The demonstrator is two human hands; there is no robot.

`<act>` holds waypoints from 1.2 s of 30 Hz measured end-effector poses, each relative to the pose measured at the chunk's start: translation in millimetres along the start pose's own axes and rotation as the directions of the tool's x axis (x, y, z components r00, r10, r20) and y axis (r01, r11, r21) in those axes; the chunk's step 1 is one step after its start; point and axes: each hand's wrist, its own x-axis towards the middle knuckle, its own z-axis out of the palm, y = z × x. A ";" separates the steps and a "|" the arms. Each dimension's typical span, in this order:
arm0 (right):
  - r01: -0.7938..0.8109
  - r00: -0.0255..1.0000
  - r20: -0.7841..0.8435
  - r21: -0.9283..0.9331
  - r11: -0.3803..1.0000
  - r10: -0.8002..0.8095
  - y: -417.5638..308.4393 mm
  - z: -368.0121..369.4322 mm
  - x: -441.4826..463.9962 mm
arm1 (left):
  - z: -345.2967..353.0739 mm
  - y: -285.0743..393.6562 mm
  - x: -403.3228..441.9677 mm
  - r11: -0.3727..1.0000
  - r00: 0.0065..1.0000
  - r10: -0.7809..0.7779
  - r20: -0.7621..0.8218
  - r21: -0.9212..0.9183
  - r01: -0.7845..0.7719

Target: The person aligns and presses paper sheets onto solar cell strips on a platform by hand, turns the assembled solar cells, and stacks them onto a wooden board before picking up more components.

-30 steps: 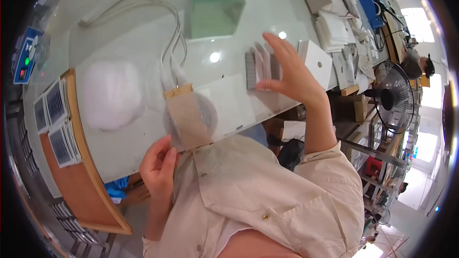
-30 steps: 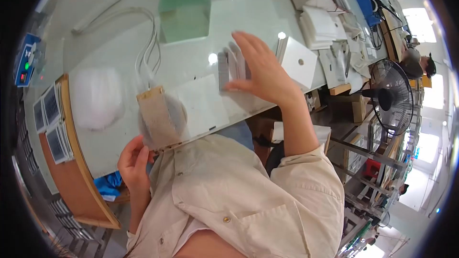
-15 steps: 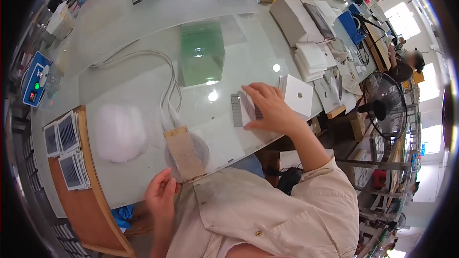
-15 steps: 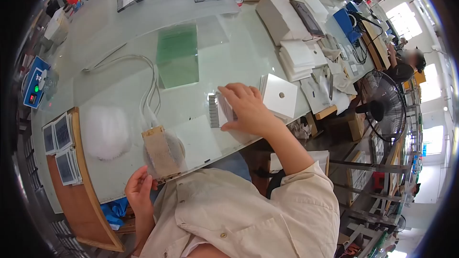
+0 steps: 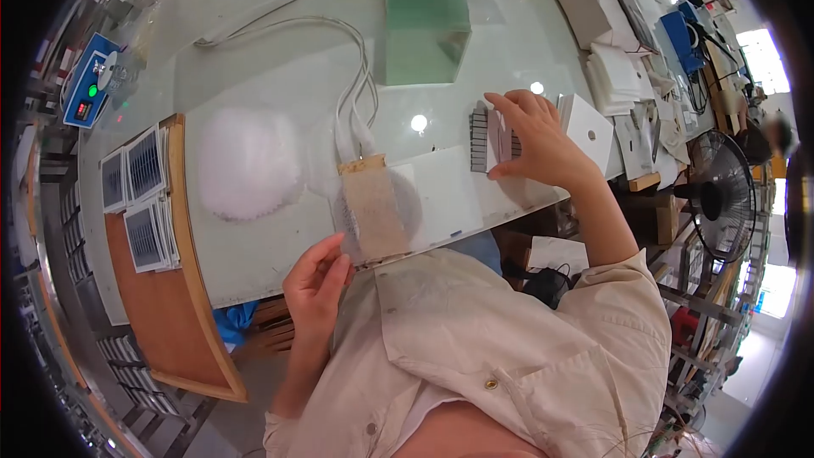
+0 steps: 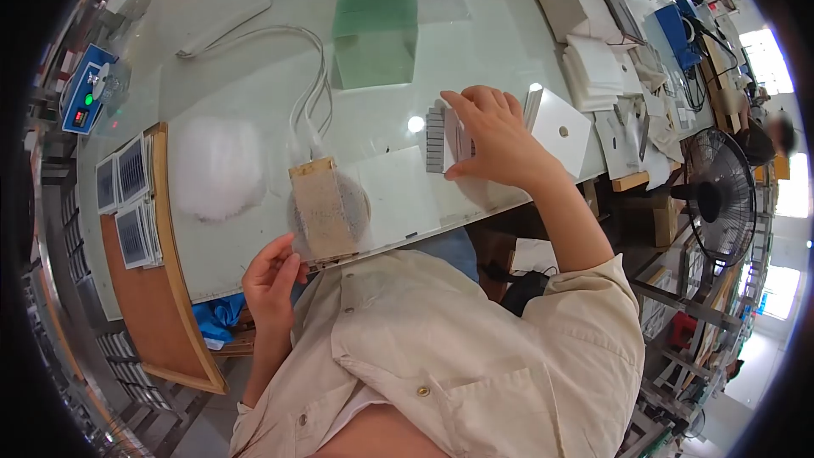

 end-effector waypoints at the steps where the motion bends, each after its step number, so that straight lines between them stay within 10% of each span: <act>1: 0.003 1.000 0.009 0.004 1.000 -0.003 -0.4 -0.6 -0.1 | 0.3 0.5 0.3 1.000 1.000 -0.008 -0.007 0.001 0.008; 36: -0.098 0.993 0.058 -0.098 0.990 0.104 0.5 2.2 8.0 | 0.0 1.4 1.0 1.000 1.000 0.014 0.025 0.008 -0.014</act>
